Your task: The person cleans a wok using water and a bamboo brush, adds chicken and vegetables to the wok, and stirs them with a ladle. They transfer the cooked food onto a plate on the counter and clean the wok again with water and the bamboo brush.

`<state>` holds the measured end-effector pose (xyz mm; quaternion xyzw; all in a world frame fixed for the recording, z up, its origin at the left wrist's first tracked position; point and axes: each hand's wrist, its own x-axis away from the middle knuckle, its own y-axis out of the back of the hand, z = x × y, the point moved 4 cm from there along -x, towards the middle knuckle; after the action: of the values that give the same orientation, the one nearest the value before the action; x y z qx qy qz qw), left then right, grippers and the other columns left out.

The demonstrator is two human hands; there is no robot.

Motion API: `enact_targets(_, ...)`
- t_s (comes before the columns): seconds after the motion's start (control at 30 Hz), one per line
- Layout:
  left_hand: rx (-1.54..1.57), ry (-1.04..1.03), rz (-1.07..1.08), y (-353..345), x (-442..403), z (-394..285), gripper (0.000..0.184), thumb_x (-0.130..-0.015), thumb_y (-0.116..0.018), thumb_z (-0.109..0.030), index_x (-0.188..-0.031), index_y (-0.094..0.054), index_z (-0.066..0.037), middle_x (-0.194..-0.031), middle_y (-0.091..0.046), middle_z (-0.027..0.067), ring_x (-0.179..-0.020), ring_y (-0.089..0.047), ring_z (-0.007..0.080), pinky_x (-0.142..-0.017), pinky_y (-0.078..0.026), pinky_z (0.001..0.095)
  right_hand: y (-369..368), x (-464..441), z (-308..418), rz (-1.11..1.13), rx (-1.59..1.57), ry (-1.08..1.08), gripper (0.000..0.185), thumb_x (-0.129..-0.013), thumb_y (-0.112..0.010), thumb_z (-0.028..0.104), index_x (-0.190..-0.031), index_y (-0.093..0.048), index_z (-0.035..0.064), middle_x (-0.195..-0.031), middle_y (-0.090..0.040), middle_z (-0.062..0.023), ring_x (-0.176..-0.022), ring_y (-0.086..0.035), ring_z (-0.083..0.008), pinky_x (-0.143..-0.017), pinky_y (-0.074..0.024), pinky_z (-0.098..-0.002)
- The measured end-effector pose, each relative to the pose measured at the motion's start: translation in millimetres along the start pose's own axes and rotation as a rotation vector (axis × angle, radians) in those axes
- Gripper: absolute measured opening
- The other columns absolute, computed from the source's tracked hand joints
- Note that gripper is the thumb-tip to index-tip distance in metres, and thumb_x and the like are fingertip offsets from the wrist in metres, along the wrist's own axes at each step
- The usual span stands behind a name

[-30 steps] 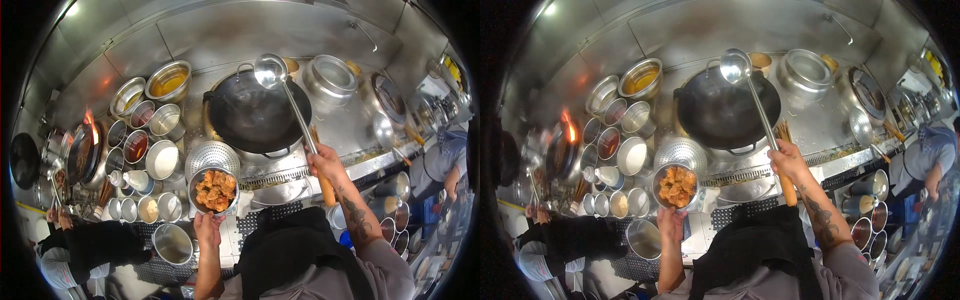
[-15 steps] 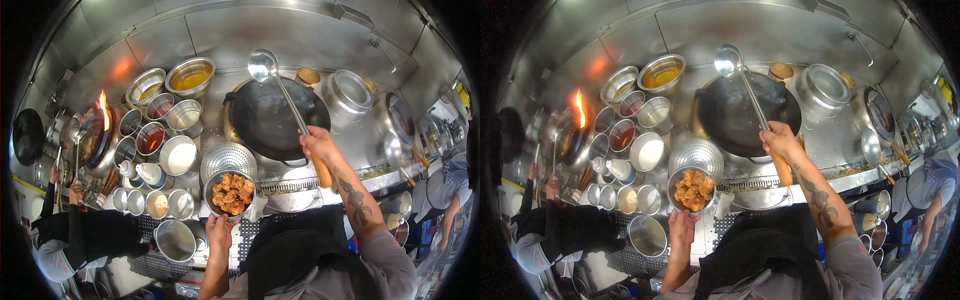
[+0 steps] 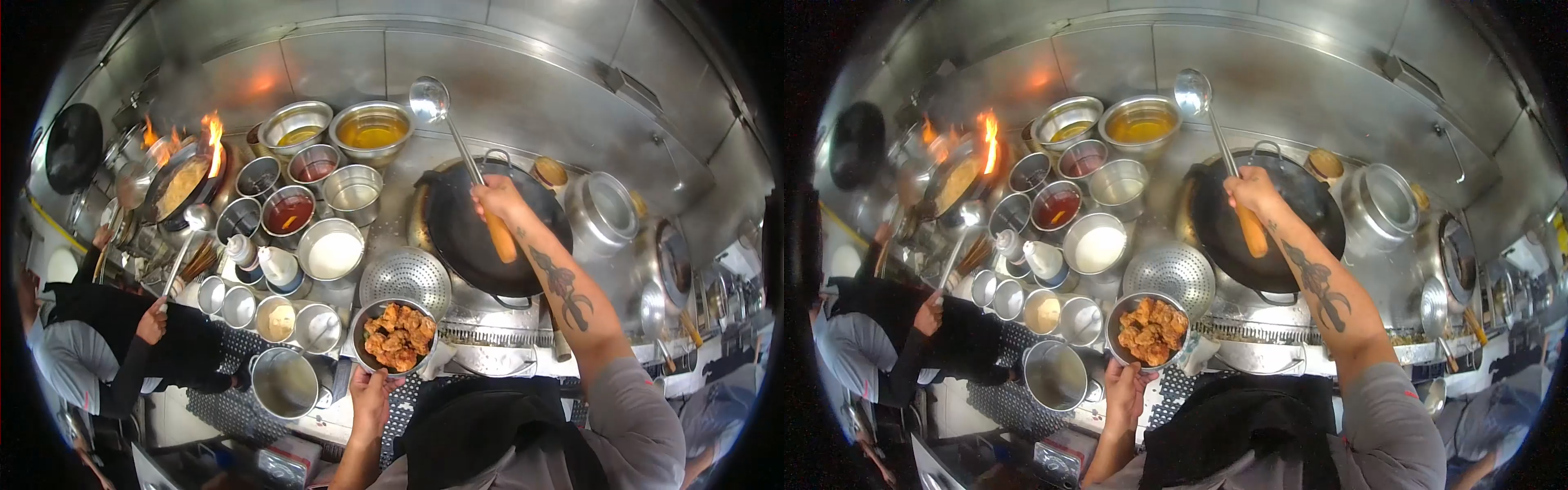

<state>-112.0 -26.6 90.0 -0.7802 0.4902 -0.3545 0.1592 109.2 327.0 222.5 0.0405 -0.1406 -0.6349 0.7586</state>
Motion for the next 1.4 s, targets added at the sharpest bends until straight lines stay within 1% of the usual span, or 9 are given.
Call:
enact_targets(0.4, 0.002, -0.001, -0.225, 38, 26, 8, 0.022, -0.088, -0.051, 0.002, -0.11, -0.054, 0.002, -0.104, -0.064, 0.0136, -0.081, -0.067, 0.0211, -0.064, -0.061, 0.0335, -107, -127, 1, -0.04, 0.446, 0.031, 0.02, -0.078, -0.064, 0.011, -0.071, -0.058, -0.0064, -0.059, -0.059, -0.0121, -0.05, -0.059, -0.0194, -0.046, -0.0475, -0.0348)
enact_targets(0.5, 0.003, -0.023, -0.259, 40, 37, 4, 0.022, -0.089, -0.051, 0.001, -0.111, -0.053, 0.002, -0.103, -0.064, 0.0142, -0.081, -0.067, 0.0217, -0.065, -0.06, 0.0331, -115, -132, 6, 0.123, 0.512, 0.051, 0.019, -0.077, -0.065, 0.01, -0.068, -0.059, -0.0053, -0.058, -0.059, -0.0117, -0.05, -0.059, -0.0201, -0.045, -0.047, -0.0346)
enact_targets(0.6, -0.005, -0.036, -0.297, 48, 42, 6, 0.021, -0.09, -0.05, 0.0, -0.111, -0.053, 0.002, -0.104, -0.064, 0.0143, -0.08, -0.067, 0.0217, -0.065, -0.06, 0.033, -114, -136, 8, 0.111, 0.268, -0.039, 0.018, -0.076, -0.065, 0.009, -0.064, -0.058, -0.0031, -0.057, -0.058, -0.0105, -0.049, -0.058, -0.0192, -0.043, -0.0455, -0.0327)
enact_targets(0.87, -0.031, -0.083, -0.267, 38, 40, 4, 0.022, -0.089, -0.05, 0.001, -0.111, -0.053, -0.001, -0.099, -0.066, 0.014, -0.075, -0.068, 0.0221, -0.063, -0.061, 0.0334, -16, -94, 8, 0.482, -0.84, -0.311, 0.008, -0.093, -0.048, 0.01, -0.087, -0.049, 0.0055, -0.07, -0.051, 0.0008, -0.056, -0.05, -0.0073, -0.049, -0.0407, -0.0225)
enact_targets(1.0, -0.03, -0.073, -0.185, 23, 29, 12, 0.022, -0.09, -0.05, 0.001, -0.111, -0.054, -0.003, -0.099, -0.066, 0.0127, -0.077, -0.068, 0.0217, -0.063, -0.06, 0.0338, 63, -6, -23, 0.489, -0.916, -0.322, 0.02, -0.095, -0.048, 0.014, -0.11, -0.05, 0.0029, -0.074, -0.053, 0.0028, -0.057, -0.049, -0.0044, -0.049, -0.0387, -0.0218)
enact_targets(1.07, -0.054, -0.082, -0.145, 16, 28, 18, 0.022, -0.089, -0.049, 0.001, -0.111, -0.054, -0.003, -0.1, -0.066, 0.0118, -0.077, -0.068, 0.0205, -0.063, -0.06, 0.0345, 99, 47, -50, 0.356, -0.86, -0.313, 0.025, -0.093, -0.05, 0.014, -0.114, -0.048, 0.0017, -0.076, -0.053, 0.0014, -0.056, -0.049, -0.0059, -0.049, -0.0381, -0.0226)
enact_targets(1.23, -0.095, -0.069, -0.125, -17, 35, 28, 0.025, -0.09, -0.05, -0.001, -0.115, -0.053, -0.003, -0.102, -0.065, 0.0103, -0.075, -0.066, 0.0192, -0.063, -0.059, 0.0323, 165, 154, -124, 0.153, -0.512, -0.409, 0.014, -0.088, -0.055, 0.008, -0.1, -0.055, 0.0014, -0.072, -0.054, -0.0026, -0.051, -0.048, -0.01, -0.044, -0.037, -0.0268)
enact_targets(1.33, -0.095, -0.041, -0.084, -36, 42, 42, 0.027, -0.09, -0.049, -0.001, -0.116, -0.052, -0.003, -0.101, -0.065, 0.0106, -0.076, -0.067, 0.0199, -0.063, -0.059, 0.0326, 195, 171, -169, 0.058, -0.585, -0.405, 0.012, -0.083, -0.057, 0.004, -0.095, -0.057, 0.0021, -0.069, -0.055, -0.0039, -0.049, -0.05, -0.0118, -0.042, -0.0392, -0.0283)
enact_targets(1.4, -0.089, -0.033, -0.069, -51, 47, 49, 0.027, -0.089, -0.049, 0.0, -0.116, -0.052, -0.003, -0.101, -0.065, 0.0107, -0.076, -0.067, 0.0204, -0.063, -0.059, 0.0329, 200, 201, -189, -0.047, -0.035, -0.286, 0.015, -0.084, -0.058, 0.006, -0.097, -0.06, 0.0017, -0.064, -0.054, -0.0006, -0.048, -0.05, -0.0101, -0.044, -0.0411, -0.0248)
